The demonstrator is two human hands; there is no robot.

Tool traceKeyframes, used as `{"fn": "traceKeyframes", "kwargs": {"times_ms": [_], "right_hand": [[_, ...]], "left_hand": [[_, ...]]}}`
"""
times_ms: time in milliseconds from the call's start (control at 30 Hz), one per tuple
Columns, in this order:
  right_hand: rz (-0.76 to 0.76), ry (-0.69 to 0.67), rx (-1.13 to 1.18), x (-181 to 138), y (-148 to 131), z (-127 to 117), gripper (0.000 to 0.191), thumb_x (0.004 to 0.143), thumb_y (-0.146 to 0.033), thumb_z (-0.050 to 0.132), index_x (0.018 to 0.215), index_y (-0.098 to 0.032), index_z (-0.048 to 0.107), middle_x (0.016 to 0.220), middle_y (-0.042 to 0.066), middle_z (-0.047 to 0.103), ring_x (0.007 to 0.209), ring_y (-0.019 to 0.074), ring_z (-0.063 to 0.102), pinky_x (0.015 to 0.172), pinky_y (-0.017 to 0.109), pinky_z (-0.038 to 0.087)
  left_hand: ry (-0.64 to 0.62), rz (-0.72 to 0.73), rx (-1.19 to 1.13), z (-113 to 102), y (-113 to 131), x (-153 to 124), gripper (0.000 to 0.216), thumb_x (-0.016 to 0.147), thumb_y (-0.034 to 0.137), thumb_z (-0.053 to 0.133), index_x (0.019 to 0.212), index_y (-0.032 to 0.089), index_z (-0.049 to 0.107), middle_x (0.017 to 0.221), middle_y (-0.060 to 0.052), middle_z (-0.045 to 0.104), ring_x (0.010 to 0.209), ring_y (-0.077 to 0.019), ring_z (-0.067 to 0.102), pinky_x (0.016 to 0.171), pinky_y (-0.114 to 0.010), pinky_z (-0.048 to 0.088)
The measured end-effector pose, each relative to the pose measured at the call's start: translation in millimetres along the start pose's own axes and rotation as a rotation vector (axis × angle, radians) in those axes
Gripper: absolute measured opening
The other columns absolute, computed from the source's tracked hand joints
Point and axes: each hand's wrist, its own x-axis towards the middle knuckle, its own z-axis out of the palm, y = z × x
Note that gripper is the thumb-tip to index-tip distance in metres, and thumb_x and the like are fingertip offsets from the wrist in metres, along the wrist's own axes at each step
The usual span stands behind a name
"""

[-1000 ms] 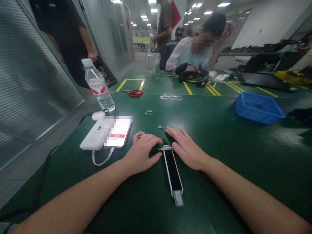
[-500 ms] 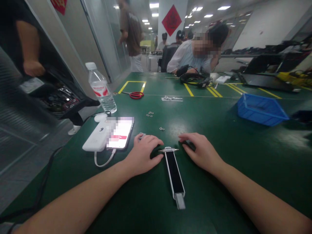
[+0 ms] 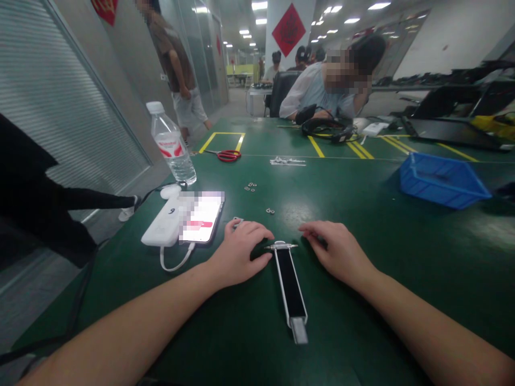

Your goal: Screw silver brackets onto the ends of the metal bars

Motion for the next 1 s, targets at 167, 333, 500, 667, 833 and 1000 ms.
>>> {"fn": "traceKeyframes", "kwargs": {"times_ms": [167,333,500,667,833,1000], "right_hand": [[-0.073,0.078,0.036,-2,-11,-5,0.022,0.087,-0.009,0.048,0.1,-0.019,0.062,0.085,0.006,0.072,0.079,0.0212,0.068,0.071,0.038,0.051],[-0.306,0.194,0.217,-9,-44,-9,0.021,0.089,-0.009,0.051,0.102,-0.022,0.06,0.089,0.004,0.072,0.082,0.0169,0.069,0.073,0.032,0.053],[-0.4,0.199,0.328,-13,-57,-6,0.027,0.086,-0.004,0.052,0.106,-0.022,0.059,0.093,0.004,0.072,0.085,0.0157,0.069,0.075,0.03,0.055],[-0.404,0.186,0.369,-16,-55,-7,0.035,0.084,0.0,0.051,0.11,-0.021,0.058,0.098,0.005,0.072,0.09,0.0157,0.069,0.077,0.029,0.056],[-0.407,0.174,0.4,-19,-55,-4,0.04,0.082,0.002,0.049,0.115,-0.02,0.055,0.102,0.006,0.07,0.098,0.0154,0.067,0.085,0.027,0.057],[-0.403,0.175,0.421,-19,-56,-4,0.044,0.081,0.002,0.049,0.119,-0.021,0.052,0.105,0.008,0.069,0.103,0.0181,0.066,0.088,0.031,0.057]], "left_hand": [[0.056,0.05,0.013,-2,1,-1,0.029,0.08,0.023,0.065,0.108,0.025,0.057,0.116,-0.005,0.063,0.113,-0.025,0.055,0.103,-0.052,0.024],[0.249,0.226,0.027,-4,11,-5,0.017,0.084,0.026,0.064,0.1,0.025,0.061,0.109,-0.002,0.067,0.108,-0.0216,0.059,0.105,-0.046,0.021],[0.347,0.398,0.025,-1,18,-9,0.005,0.09,0.026,0.06,0.094,0.024,0.062,0.096,0.002,0.072,0.096,-0.0154,0.064,0.109,-0.04,0.019],[0.413,0.42,0.05,-1,18,-8,0.006,0.089,0.02,0.059,0.092,0.025,0.062,0.089,0.005,0.074,0.09,-0.0131,0.066,0.11,-0.038,0.02],[0.455,0.421,0.05,-2,17,-7,0.007,0.089,0.019,0.059,0.091,0.025,0.062,0.088,0.005,0.074,0.086,-0.0123,0.067,0.107,-0.037,0.024],[0.422,0.4,0.031,-3,18,-8,0.007,0.089,0.019,0.06,0.092,0.025,0.062,0.085,0.005,0.074,0.085,-0.0125,0.067,0.107,-0.038,0.025]]}}
